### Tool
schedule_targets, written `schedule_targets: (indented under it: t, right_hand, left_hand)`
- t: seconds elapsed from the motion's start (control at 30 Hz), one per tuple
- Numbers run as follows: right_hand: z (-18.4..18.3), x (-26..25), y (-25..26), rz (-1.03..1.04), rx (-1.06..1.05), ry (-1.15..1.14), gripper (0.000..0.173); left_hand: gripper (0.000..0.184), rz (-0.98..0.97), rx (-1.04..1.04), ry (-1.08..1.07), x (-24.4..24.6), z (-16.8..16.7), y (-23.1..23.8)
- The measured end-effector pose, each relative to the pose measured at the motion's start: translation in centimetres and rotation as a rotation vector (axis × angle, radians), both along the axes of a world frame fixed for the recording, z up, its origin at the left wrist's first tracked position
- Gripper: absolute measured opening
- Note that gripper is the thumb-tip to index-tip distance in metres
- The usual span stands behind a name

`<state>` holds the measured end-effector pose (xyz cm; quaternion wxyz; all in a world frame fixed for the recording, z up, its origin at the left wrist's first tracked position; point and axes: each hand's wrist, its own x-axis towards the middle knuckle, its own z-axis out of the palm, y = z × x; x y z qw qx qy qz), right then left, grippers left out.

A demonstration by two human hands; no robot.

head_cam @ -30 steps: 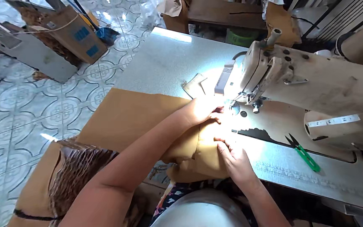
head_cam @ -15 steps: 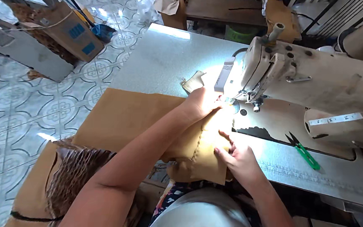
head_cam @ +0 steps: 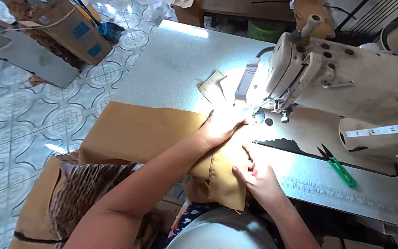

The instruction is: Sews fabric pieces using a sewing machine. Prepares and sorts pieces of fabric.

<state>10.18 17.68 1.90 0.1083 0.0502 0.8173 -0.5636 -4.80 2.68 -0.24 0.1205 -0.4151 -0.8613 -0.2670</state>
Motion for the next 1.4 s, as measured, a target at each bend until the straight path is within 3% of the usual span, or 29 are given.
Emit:
schedule_targets:
  t: [0.5, 0.73, 0.8, 0.93, 1.4]
  right_hand:
    - [0.0, 0.8, 0.1, -0.058, -0.035, 0.004, 0.065]
    - [0.1, 0.6, 0.0, -0.046, -0.008, 0.008, 0.067]
    - [0.0, 0.7, 0.0, -0.043, 0.015, 0.018, 0.069]
    - [-0.1, 0.7, -0.1, -0.04, 0.046, 0.043, 0.07]
    - [-0.2, -0.7, -0.1, -0.068, 0.036, 0.069, 0.069]
  left_hand:
    - [0.027, 0.035, -0.014, 0.025, 0.1, -0.1, 0.4]
    - [0.02, 0.014, -0.216, 0.04, 1.8, 1.9, 1.0]
    - [0.029, 0.03, -0.245, -0.011, 3.1, 1.6, 1.3]
    - [0.04, 0.065, -0.151, 0.0, 4.4, -0.7, 1.1]
    - [0.041, 0.0, -0.111, 0.022, 2.1, -0.6, 1.3]
